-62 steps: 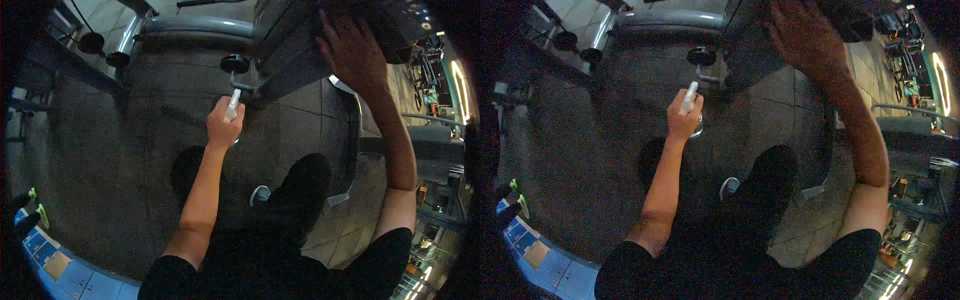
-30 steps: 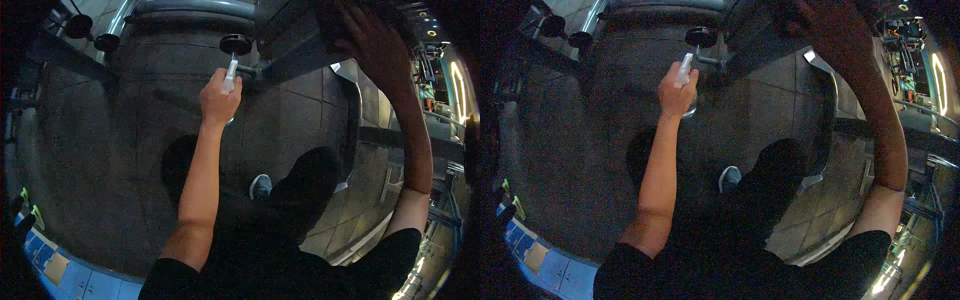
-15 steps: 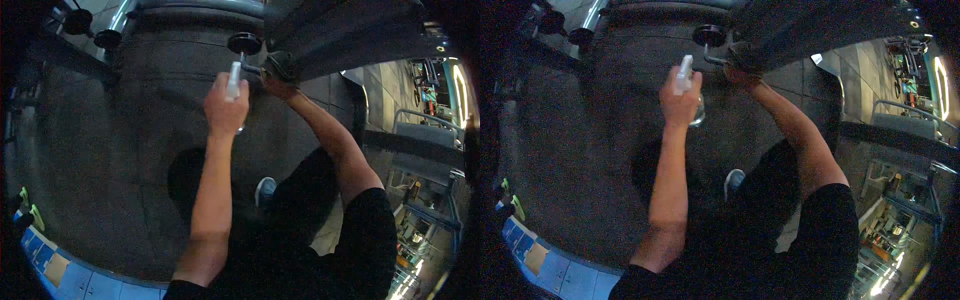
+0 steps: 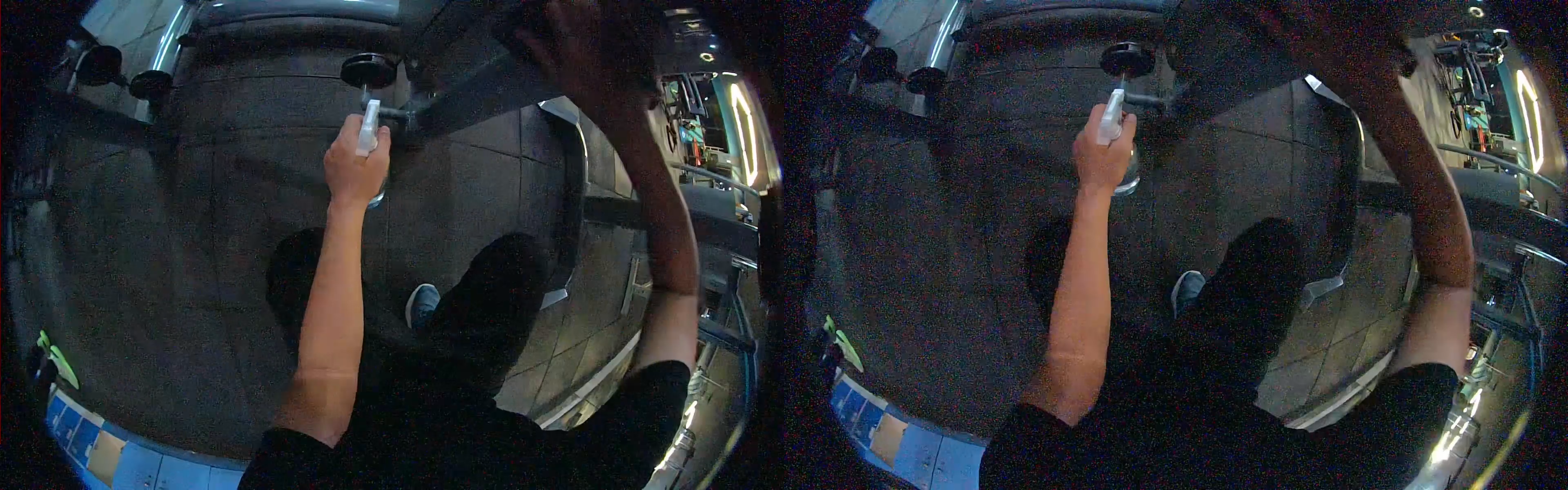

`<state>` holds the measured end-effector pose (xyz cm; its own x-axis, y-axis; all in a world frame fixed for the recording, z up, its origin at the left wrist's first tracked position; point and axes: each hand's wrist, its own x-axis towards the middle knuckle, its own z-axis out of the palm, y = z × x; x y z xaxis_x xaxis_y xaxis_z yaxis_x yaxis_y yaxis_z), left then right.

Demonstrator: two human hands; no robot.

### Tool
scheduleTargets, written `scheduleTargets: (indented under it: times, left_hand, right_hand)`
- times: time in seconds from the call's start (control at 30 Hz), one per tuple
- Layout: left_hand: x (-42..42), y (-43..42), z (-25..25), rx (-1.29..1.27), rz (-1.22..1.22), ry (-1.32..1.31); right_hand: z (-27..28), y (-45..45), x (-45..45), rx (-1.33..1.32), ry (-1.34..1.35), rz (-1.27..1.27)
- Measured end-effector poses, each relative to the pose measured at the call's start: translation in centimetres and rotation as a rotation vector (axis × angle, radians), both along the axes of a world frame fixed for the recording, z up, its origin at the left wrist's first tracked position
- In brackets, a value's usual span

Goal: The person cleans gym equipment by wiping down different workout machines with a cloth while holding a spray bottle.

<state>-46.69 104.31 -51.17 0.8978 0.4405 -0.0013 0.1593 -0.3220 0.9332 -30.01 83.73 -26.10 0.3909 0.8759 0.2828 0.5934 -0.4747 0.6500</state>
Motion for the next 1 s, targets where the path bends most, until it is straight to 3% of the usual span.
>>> scheduleTargets:
  times: [0.03, 0.1, 0.17, 0.23, 0.27, 0.33, 0.37, 0.4, 0.43, 0.53, 0.6, 0.67, 0.73, 0.87, 0.93, 0.97, 1.0]
  left_hand:
    - [0.0, -0.3, 0.5, -0.037, -0.018, 0.009]
    - [-0.1, -0.7, 0.5, -0.037, -0.015, -0.025]
    - [-0.5, -0.3, 0.8, -0.020, -0.012, -0.052]
    - [-1.0, 0.1, 1.0, -0.004, 0.024, -0.079]
    - [-1.3, 0.4, 1.1, 0.012, 0.053, -0.114]
    - [-1.7, -0.3, 1.7, -0.043, 0.066, -0.092]
    - [-1.9, -0.2, 1.7, -0.105, 0.077, -0.080]
    - [-1.7, 0.0, 2.0, -0.099, 0.080, -0.085]
    - [-1.5, -0.2, 1.8, -0.109, 0.091, -0.073]
    - [-1.4, 0.2, 0.5, -0.040, 0.070, -0.064]
    - [-1.1, 0.6, -0.2, 0.052, 0.051, -0.064]
    - [-0.9, 0.5, -0.7, -0.039, 0.046, -0.086]
    - [-0.5, 0.2, -1.0, -0.032, 0.052, -0.050]
    - [0.1, -0.7, -0.2, 0.048, 0.036, -0.054]
    - [0.2, -0.5, -0.3, 0.013, 0.009, -0.032]
    - [0.0, -0.3, -0.4, -0.030, -0.024, -0.008]
    - [-0.1, -0.1, -0.2, -0.021, -0.021, -0.001]
  right_hand:
    - [-2.7, 0.6, 0.8, 0.126, 0.048, 0.066]
    - [-7.3, 2.1, -1.2, 0.063, 0.038, 0.079]
    - [-14.9, 1.8, 0.6, -0.284, 0.215, -0.165]
    - [-22.8, 0.2, 0.1, -0.581, -0.856, 0.275]
    - [-26.0, 0.6, -0.5, -0.575, -0.854, 0.277]
    - [-31.2, 1.4, -1.4, -0.785, -0.370, 0.008]
    - [-34.0, 0.8, -1.0, -0.779, -0.375, 0.008]
    - [-36.2, 0.0, 0.2, -0.520, -0.275, 0.082]
    - [-35.5, 0.0, 0.3, -0.267, -0.176, 0.154]
    - [-30.0, -0.7, -0.4, -0.474, -0.027, 0.326]
    - [-21.4, -0.3, -1.7, -0.546, -0.707, 0.239]
    - [-9.5, 0.9, -2.4, -0.870, -0.309, -0.005]
    - [-3.5, -1.5, 0.8, 0.054, 0.169, 0.274]
    - [-3.2, 0.4, -0.2, 0.006, 0.050, 0.141]
    - [-7.8, 2.5, -0.4, -0.053, -0.151, -0.232]
    - [-10.5, 2.9, -0.6, -0.045, -0.140, -0.229]
    - [-13.3, 3.1, -0.8, -0.320, -0.350, -0.112]
